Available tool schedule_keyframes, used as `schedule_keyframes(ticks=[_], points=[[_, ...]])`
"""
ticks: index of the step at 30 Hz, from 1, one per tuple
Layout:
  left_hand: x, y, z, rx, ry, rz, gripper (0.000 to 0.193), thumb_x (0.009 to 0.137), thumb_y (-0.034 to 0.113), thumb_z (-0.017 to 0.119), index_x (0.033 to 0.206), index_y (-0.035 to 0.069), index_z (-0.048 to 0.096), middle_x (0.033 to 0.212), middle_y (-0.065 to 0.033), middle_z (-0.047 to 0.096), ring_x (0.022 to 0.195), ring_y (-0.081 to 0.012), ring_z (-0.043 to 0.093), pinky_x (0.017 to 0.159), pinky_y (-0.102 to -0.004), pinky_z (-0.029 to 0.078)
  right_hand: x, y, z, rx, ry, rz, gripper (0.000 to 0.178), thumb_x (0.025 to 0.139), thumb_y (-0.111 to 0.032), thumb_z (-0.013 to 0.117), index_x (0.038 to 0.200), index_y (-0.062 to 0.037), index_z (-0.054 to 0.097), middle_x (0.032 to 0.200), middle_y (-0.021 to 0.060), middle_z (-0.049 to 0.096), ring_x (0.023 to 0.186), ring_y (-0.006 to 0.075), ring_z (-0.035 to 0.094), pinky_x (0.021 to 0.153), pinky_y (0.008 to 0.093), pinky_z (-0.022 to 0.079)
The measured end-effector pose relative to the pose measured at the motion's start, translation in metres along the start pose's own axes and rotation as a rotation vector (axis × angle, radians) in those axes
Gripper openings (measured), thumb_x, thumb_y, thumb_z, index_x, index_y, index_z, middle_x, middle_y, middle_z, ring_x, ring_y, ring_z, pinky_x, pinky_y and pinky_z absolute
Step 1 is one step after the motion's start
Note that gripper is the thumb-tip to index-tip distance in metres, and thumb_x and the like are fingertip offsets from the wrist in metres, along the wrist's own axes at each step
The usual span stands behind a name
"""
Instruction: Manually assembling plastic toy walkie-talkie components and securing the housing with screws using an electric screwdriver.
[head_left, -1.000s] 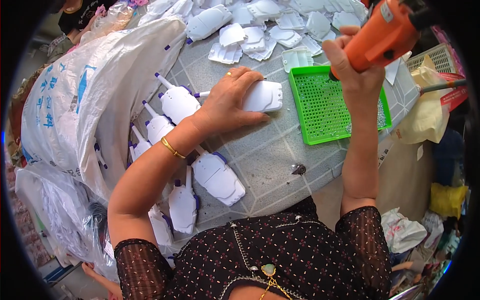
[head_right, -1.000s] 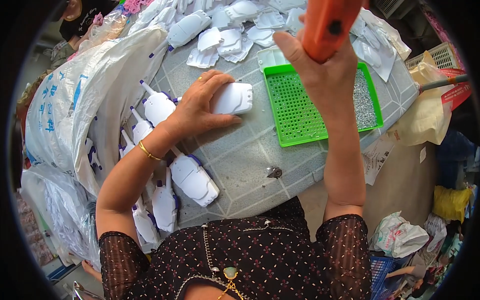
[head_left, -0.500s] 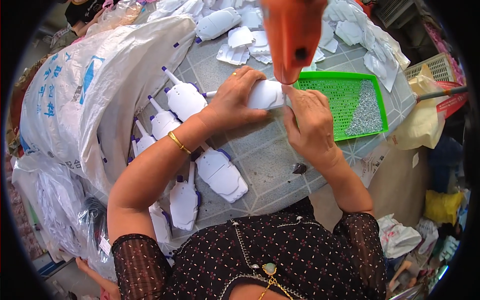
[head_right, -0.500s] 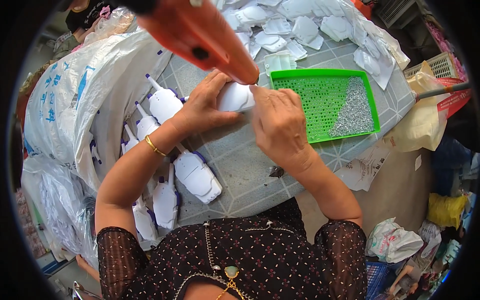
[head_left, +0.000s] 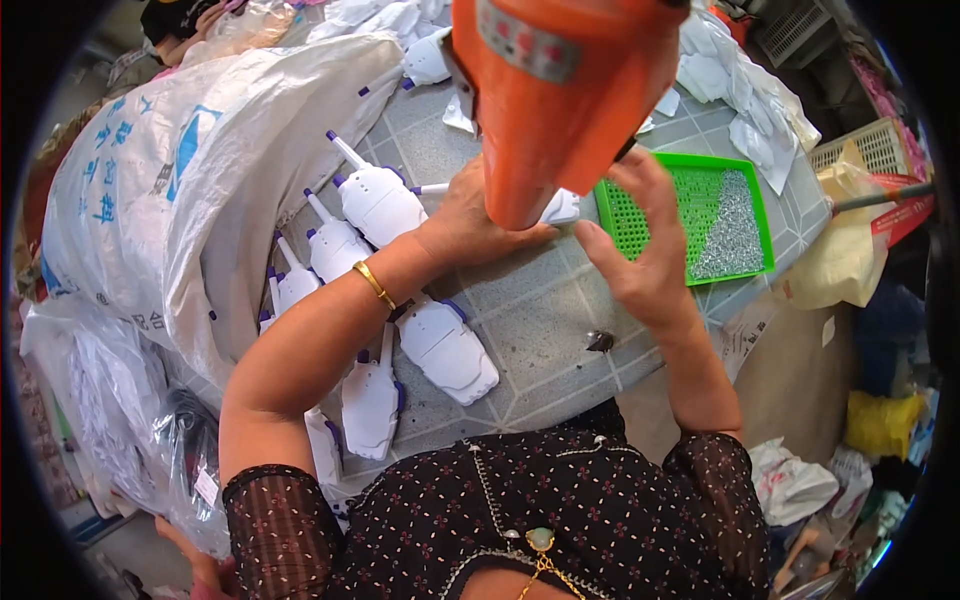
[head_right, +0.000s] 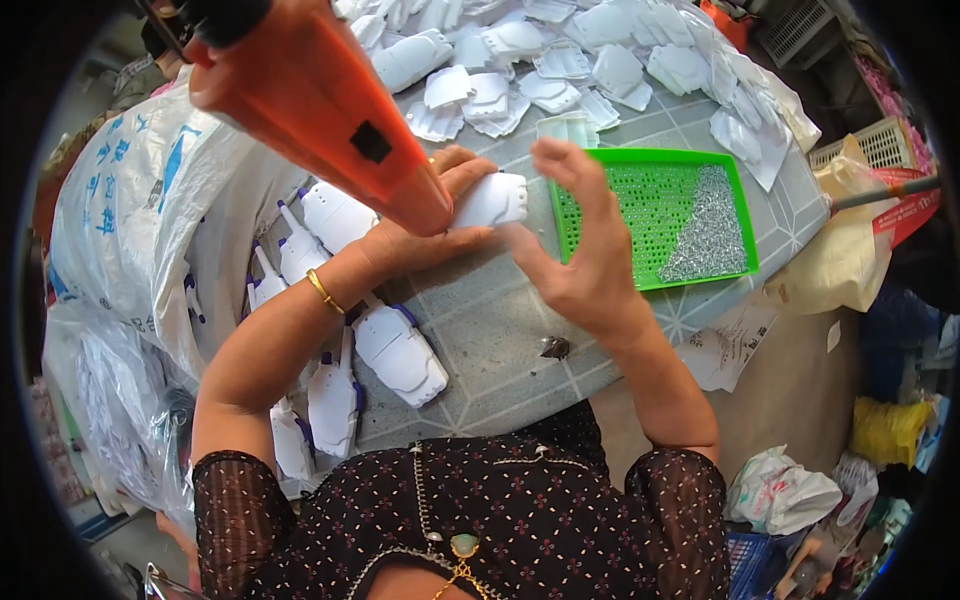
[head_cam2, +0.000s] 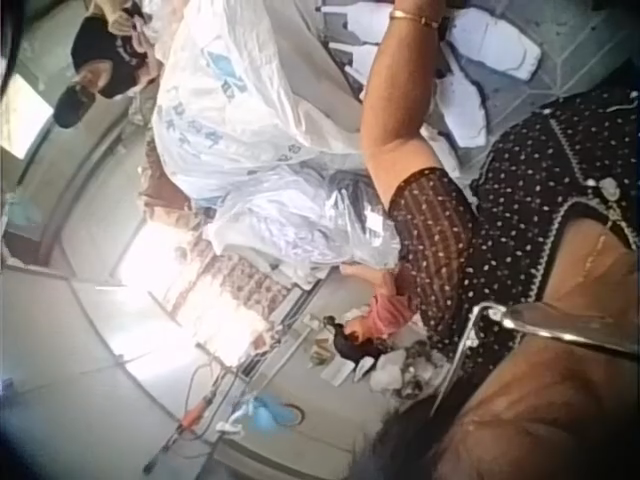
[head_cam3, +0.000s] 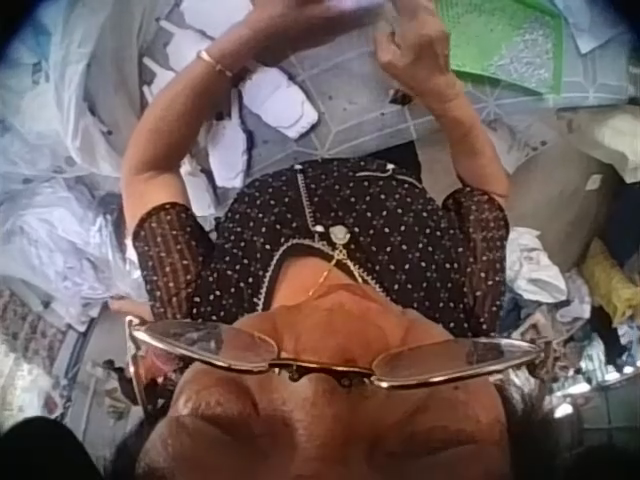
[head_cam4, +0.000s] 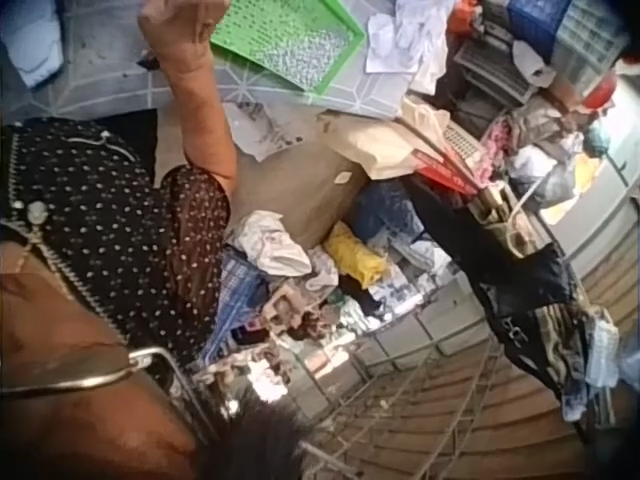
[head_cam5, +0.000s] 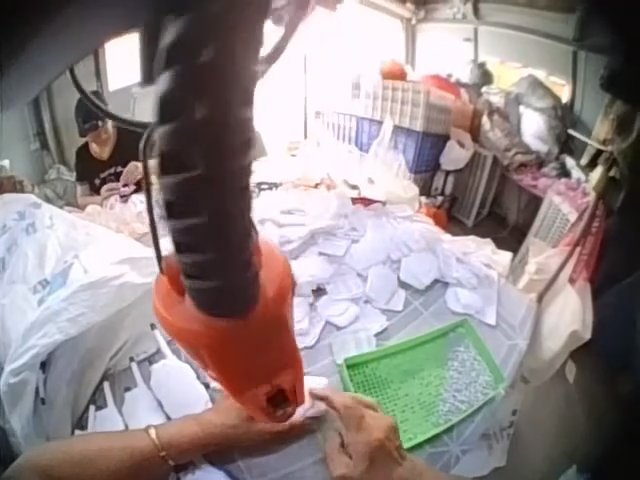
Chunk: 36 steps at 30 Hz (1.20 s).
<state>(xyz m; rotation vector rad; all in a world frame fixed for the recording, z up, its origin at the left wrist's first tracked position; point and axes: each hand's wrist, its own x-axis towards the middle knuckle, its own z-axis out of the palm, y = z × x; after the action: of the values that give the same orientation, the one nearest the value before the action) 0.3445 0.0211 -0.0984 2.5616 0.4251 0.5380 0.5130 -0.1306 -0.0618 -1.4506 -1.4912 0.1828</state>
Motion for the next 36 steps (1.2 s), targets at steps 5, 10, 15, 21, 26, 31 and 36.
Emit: schedule_keyframes(ticks=[5,10,15,21,26,31,36], points=[[-0.001,0.004,-0.003,0.010,0.013,-0.028,0.059,0.071,0.035,0.082,0.121,0.009,0.063,0.119,-0.0194,0.064,0.114,-0.0413,0.059,0.100,-0.0485,0.048,0.043,-0.026,0.014,0.545,-0.079,-0.101,0.074,0.081,-0.015,0.083,0.141,0.0000,0.043,0.139,0.0165,0.055,0.124,0.0264,0.058,0.104,0.0401,0.047],[0.007,-0.001,0.012,0.008,0.128,0.068,0.056,0.071,0.032,0.082,0.120,0.011,0.064,0.141,-0.0205,0.053,0.132,-0.0402,0.050,0.102,-0.0492,0.046,0.058,-0.048,0.029,0.721,-0.123,-0.020,0.050,0.087,-0.010,0.077,0.129,0.0010,0.051,0.107,0.0061,0.063,0.097,0.0144,0.065,0.087,0.0311,0.053],[0.003,-0.010,0.020,-0.059,0.122,0.050,0.060,0.069,0.032,0.082,0.118,0.003,0.063,0.121,-0.0195,0.058,0.112,-0.0393,0.056,0.096,-0.0466,0.047,0.064,-0.057,0.021,0.578,-0.034,0.088,0.022,0.089,-0.007,0.066,0.108,0.0024,0.060,0.109,0.0094,0.064,0.094,0.0149,0.062,0.087,0.0304,0.050],[0.001,-0.001,0.008,-0.051,0.066,0.024,0.061,0.068,0.033,0.084,0.115,0.002,0.062,0.110,-0.0173,0.059,0.106,-0.0372,0.057,0.094,-0.0453,0.048,0.075,-0.037,-0.014,0.686,-0.007,0.105,0.015,0.085,-0.001,0.067,0.088,-0.0028,0.052,0.082,0.0073,0.059,0.070,0.0165,0.061,0.066,0.0309,0.052],[0.001,-0.002,0.008,-0.042,0.063,0.026,0.063,0.069,0.034,0.085,0.118,0.002,0.062,0.112,-0.0168,0.059,0.108,-0.0368,0.057,0.096,-0.0444,0.048,0.072,-0.027,-0.015,0.649,0.101,0.202,0.012,0.089,-0.006,0.069,0.089,-0.0040,0.057,0.067,0.0017,0.053,0.054,0.0113,0.050,0.061,0.0298,0.048],[0.004,0.000,0.008,-0.038,0.042,0.019,0.064,0.069,0.035,0.085,0.119,0.002,0.062,0.113,-0.0165,0.059,0.109,-0.0364,0.057,0.096,-0.0446,0.048,0.072,-0.013,-0.012,0.713,0.103,0.163,0.014,0.091,-0.009,0.070,0.089,-0.0046,0.057,0.066,0.0001,0.050,0.055,0.0102,0.049,0.061,0.0293,0.046],[0.003,-0.001,0.008,-0.035,0.033,0.010,0.065,0.069,0.035,0.085,0.119,0.002,0.061,0.114,-0.0166,0.059,0.110,-0.0365,0.057,0.097,-0.0444,0.048,0.070,-0.008,-0.017,0.693,0.141,0.115,0.014,0.091,-0.009,0.071,0.090,-0.0033,0.059,0.067,0.0009,0.052,0.055,0.0103,0.051,0.061,0.0288,0.046]])
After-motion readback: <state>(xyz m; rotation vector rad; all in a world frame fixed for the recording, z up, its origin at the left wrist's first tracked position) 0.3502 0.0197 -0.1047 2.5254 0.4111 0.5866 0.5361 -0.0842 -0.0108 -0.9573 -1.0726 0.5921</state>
